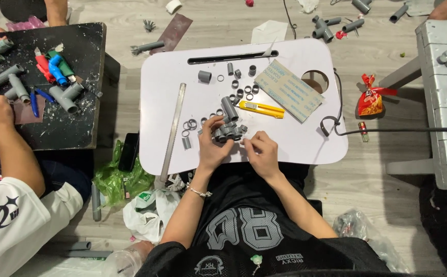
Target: Refining and trimming the edges of small PVC components using a utility knife on a portable desk.
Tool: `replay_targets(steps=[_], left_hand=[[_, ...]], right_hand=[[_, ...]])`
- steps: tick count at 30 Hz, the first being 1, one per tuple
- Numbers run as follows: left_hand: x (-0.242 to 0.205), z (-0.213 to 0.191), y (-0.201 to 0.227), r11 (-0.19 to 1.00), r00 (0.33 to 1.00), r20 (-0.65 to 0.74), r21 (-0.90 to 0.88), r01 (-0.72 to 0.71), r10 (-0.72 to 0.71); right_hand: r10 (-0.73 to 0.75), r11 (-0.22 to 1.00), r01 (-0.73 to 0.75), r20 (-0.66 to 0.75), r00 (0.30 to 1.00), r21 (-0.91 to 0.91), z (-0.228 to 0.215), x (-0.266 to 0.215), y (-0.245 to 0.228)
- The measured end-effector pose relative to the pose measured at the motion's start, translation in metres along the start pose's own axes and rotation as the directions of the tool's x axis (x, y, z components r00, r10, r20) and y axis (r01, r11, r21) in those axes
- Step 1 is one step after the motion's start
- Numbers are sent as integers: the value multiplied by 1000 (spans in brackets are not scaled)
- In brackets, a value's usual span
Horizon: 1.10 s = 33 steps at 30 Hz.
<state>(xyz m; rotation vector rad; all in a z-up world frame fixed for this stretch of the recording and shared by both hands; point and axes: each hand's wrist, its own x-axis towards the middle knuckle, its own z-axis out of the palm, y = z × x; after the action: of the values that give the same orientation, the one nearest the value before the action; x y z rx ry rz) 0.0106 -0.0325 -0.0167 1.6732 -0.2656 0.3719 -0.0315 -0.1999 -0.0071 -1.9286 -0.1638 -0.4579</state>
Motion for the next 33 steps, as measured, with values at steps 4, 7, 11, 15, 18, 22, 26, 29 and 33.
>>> replay_targets(steps=[4,7,11,15,18,22,26,29,33], left_hand=[[-3,2,-6,1000,1000,7,14,-1,1],[-2,3,-9,1000,1000,13,31,1,-1],[-6,1,-5,999,1000,3,33,5,-5],[0,1,1,999,1000,-3,29,15,-15],[-2,1,-1,1000,1000,-5,20,18,-18],[-3,1,-1,1000,1000,-8,14,16,-16],[-5,2,-5,1000,999,-27,15,21,-20],[-7,3,-10,1000,999,-30,19,14,-13],[-4,3,-7,1000,1000,-23,16,6,-5]], right_hand=[[-20,999,22,-55,998,43,-3,-3,-5],[-91,992,96,-73,993,77,2,-3,-3],[-154,987,156,44,987,-44,3,-4,8],[-119,993,119,-33,992,-25,5,-7,8],[-112,994,113,-115,987,2,0,-9,-6],[-180,982,184,-78,981,53,2,-1,-17],[-113,992,113,-9,994,-62,3,-4,5],[-79,997,78,-65,995,-15,2,-7,-6],[-130,990,131,-33,991,44,2,-1,-32]])
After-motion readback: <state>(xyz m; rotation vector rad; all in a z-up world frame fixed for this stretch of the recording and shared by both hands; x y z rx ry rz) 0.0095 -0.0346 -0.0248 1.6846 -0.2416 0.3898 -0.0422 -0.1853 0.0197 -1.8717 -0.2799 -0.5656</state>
